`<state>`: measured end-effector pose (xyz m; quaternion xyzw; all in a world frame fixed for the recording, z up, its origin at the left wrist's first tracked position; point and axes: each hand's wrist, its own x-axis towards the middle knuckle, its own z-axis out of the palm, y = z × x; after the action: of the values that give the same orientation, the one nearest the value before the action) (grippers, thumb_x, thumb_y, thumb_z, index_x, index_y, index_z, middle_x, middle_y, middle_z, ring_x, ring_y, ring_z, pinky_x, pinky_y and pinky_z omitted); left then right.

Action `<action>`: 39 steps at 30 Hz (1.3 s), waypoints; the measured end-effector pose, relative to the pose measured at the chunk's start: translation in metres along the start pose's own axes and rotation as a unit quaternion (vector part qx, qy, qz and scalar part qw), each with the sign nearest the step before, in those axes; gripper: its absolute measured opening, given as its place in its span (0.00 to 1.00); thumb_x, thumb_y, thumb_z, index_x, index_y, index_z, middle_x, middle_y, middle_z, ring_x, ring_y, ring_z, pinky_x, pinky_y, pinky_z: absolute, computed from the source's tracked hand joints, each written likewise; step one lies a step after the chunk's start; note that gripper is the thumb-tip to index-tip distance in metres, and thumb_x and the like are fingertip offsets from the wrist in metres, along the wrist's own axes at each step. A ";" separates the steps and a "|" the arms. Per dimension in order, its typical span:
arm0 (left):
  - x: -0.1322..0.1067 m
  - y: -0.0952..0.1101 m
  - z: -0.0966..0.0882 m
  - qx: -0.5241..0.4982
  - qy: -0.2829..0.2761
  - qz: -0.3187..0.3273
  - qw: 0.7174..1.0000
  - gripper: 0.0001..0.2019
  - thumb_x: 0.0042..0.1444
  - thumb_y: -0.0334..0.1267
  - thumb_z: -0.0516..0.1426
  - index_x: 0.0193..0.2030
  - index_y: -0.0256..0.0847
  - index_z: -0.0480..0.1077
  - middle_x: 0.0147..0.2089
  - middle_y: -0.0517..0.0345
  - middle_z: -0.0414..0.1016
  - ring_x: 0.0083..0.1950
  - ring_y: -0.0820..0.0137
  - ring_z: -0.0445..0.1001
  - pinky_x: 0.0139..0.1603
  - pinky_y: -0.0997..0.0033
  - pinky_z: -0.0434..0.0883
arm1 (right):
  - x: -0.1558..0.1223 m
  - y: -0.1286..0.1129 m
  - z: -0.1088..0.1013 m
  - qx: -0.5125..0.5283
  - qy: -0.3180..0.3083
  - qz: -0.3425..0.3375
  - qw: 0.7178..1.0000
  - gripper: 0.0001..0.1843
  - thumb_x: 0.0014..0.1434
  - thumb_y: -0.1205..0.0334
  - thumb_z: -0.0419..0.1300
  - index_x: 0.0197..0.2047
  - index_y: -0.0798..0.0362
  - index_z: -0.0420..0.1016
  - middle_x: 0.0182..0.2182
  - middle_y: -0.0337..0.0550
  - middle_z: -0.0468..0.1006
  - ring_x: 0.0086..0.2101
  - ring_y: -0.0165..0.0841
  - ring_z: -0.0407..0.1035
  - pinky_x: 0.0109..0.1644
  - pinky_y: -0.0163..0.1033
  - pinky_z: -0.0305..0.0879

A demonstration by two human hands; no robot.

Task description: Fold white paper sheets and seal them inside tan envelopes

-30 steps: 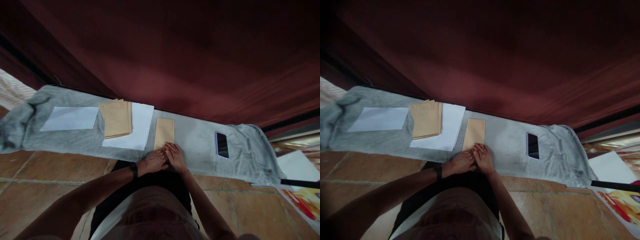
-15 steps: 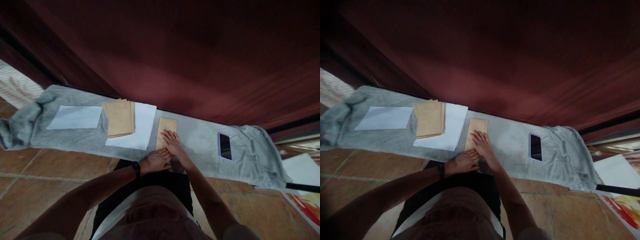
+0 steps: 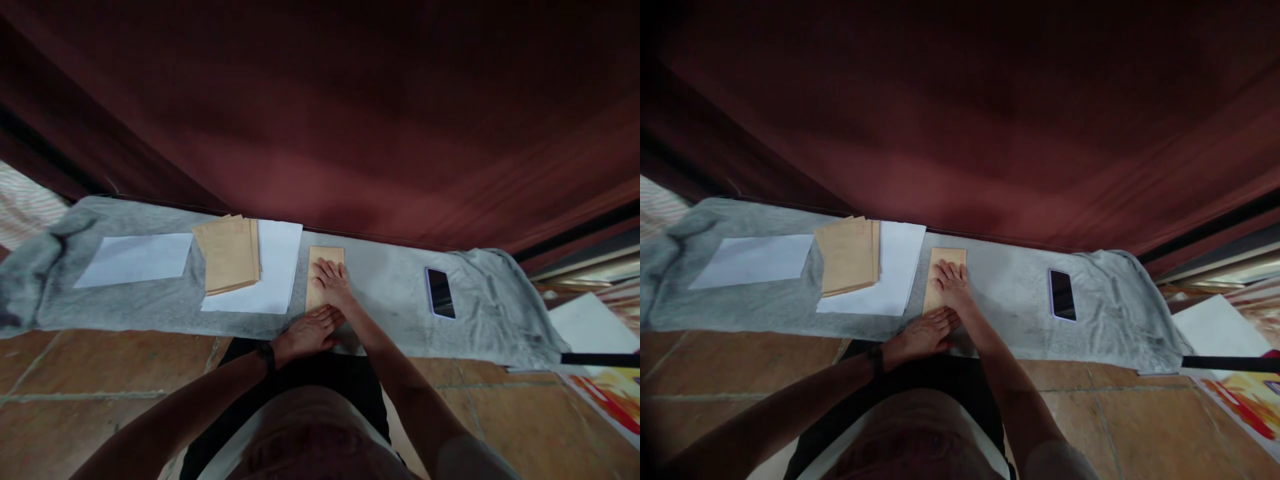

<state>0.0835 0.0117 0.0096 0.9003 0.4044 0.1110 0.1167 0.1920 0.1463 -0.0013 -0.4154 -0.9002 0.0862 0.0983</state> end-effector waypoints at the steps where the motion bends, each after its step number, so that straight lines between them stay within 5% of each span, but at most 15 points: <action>1: 0.000 0.000 -0.001 -0.002 0.002 0.001 1.000 0.31 0.68 0.48 0.55 0.74 0.37 0.57 0.74 0.45 0.62 0.75 0.62 0.59 0.76 0.60 0.52 | -0.002 0.001 0.000 0.002 -0.003 -0.003 1.000 0.27 0.75 0.53 0.49 0.74 0.45 0.59 0.74 0.43 0.57 0.72 0.45 0.52 0.76 0.61 0.41; 15: -0.017 -0.003 -0.001 0.027 0.056 -0.023 0.998 0.22 0.71 0.48 0.52 0.64 0.37 0.69 0.66 0.44 0.74 0.69 0.61 0.70 0.74 0.57 0.60 | -0.054 0.001 -0.005 0.019 0.014 -0.047 0.999 0.25 0.76 0.56 0.48 0.73 0.48 0.61 0.73 0.42 0.60 0.72 0.38 0.53 0.76 0.54 0.47; 21: -0.027 -0.005 0.009 0.077 0.073 -0.062 0.992 0.18 0.70 0.35 0.50 0.63 0.35 0.70 0.63 0.43 0.76 0.67 0.61 0.72 0.70 0.58 0.67 | -0.083 -0.007 -0.007 0.026 0.038 -0.039 0.998 0.26 0.76 0.56 0.46 0.73 0.53 0.61 0.73 0.47 0.58 0.71 0.39 0.54 0.76 0.53 0.51; 26: -0.029 -0.009 0.009 0.130 0.056 -0.084 0.986 0.24 0.61 0.20 0.49 0.63 0.31 0.68 0.64 0.40 0.75 0.67 0.60 0.72 0.66 0.61 0.70 | -0.098 -0.011 -0.005 0.045 0.070 -0.012 0.996 0.26 0.76 0.57 0.45 0.72 0.57 0.63 0.71 0.51 0.64 0.70 0.39 0.57 0.74 0.51 0.56; 39: -0.032 -0.007 -0.012 0.157 0.035 -0.081 0.984 0.20 0.60 0.19 0.50 0.55 0.33 0.73 0.62 0.40 0.76 0.66 0.59 0.73 0.62 0.61 0.73 | -0.131 -0.016 -0.005 0.092 0.086 -0.037 0.991 0.26 0.75 0.57 0.46 0.71 0.59 0.65 0.68 0.51 0.68 0.69 0.39 0.60 0.73 0.51 0.60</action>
<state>0.0542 -0.0067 0.0157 0.8673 0.4921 0.0677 -0.0321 0.2653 0.0363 -0.0064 -0.3772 -0.8913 0.1283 0.2165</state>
